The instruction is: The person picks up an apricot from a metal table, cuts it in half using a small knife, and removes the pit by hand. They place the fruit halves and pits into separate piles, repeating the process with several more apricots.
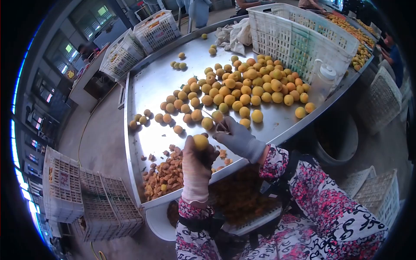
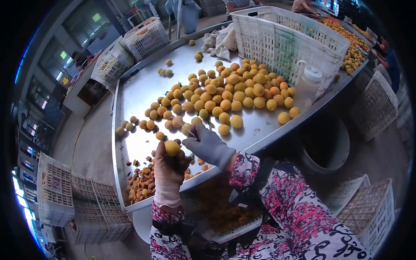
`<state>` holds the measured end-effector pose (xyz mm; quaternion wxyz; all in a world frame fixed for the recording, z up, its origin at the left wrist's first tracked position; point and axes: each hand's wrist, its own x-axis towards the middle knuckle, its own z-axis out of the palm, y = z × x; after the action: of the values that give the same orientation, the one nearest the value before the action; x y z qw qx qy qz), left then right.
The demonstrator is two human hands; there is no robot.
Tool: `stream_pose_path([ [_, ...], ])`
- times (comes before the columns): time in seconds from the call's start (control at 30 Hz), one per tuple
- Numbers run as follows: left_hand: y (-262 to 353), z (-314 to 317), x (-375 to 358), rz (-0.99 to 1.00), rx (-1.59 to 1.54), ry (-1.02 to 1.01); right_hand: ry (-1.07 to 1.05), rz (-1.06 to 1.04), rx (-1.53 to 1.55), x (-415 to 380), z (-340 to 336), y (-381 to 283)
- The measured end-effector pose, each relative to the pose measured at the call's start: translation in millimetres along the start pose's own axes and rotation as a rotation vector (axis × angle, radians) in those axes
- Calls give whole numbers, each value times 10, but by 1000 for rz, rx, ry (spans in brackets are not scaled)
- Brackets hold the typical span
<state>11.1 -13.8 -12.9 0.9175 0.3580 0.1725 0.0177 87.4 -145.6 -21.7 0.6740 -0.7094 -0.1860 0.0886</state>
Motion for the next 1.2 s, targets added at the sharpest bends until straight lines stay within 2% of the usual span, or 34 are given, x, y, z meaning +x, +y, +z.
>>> stream_pose_path([
  [0.07, 26, -16, 18, 23, -60, 76, -64, -91, -204, -127, -38, -82],
  [0.1, 30, -39, 35, 27, -59, 81, -69, -91, -200, -172, -47, -117],
  [0.17, 19, -85, 77, 86, -105, 70, -225, -100, -236, -254, -57, -142],
  [0.2, 36, -101, 80, 99, -92, 81, -194, -195, -293, -293, -36, -81],
  [0.3, 68, -60, 67, 174, -60, 76, -213, -238, -400, -356, -22, -54],
  [0.4, 38, 6, 58, 241, -71, 101, -262, -212, -388, -399, 16, -73],
  [0.73, -7, -2, 54, 264, -14, 144, -240, -175, -354, -390, 18, -105],
  [0.83, -18, 11, 57, 287, 14, 162, -247, -137, -430, -370, 26, -56],
  [0.93, -13, 41, 48, 288, -6, 165, -214, -142, -332, -364, 34, -66],
  [1.03, -12, 6, 57, 308, 22, 156, -251, -46, -224, -347, 16, -127],
  [1.2, -15, -1, 37, 415, 240, 121, -274, -45, -211, -325, -1, -105],
])
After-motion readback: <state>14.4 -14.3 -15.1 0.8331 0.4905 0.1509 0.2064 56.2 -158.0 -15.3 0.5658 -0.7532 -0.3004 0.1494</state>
